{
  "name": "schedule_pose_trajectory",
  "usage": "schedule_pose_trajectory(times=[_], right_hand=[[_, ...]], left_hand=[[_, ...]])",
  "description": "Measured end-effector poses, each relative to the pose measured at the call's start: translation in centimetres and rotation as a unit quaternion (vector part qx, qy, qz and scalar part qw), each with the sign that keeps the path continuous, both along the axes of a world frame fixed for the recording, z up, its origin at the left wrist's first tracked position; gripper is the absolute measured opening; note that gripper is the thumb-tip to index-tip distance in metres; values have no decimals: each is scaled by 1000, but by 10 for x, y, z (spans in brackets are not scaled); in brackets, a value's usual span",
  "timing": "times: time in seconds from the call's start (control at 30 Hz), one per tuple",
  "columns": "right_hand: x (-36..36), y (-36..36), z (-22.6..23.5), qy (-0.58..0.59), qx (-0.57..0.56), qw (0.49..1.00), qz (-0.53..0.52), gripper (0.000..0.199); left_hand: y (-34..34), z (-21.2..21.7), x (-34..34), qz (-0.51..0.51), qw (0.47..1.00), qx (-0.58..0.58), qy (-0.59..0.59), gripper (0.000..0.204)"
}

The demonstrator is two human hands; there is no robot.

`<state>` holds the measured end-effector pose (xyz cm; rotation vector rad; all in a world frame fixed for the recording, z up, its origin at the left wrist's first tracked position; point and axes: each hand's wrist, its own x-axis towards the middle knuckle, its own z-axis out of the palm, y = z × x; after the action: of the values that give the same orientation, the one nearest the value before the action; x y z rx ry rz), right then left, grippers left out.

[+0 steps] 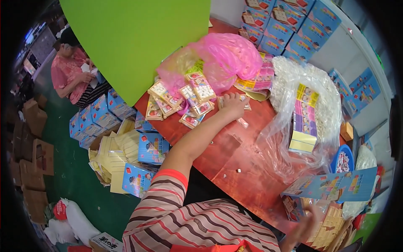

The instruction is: Packaging small stacks of items into paper sleeves and cardboard boxes.

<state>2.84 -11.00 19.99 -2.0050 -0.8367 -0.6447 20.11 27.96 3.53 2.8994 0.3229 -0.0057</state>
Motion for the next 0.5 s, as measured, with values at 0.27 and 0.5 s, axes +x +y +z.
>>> schedule_pose_trajectory(times=[0.27,0.5], right_hand=[[109,161,-123,610,241,740,149,41],[120,250,-152,608,241,714,250,44]], left_hand=[[-36,2,-75,61,952,-150,-260,74],[-56,19,-161,103,824,-332,-446,70]])
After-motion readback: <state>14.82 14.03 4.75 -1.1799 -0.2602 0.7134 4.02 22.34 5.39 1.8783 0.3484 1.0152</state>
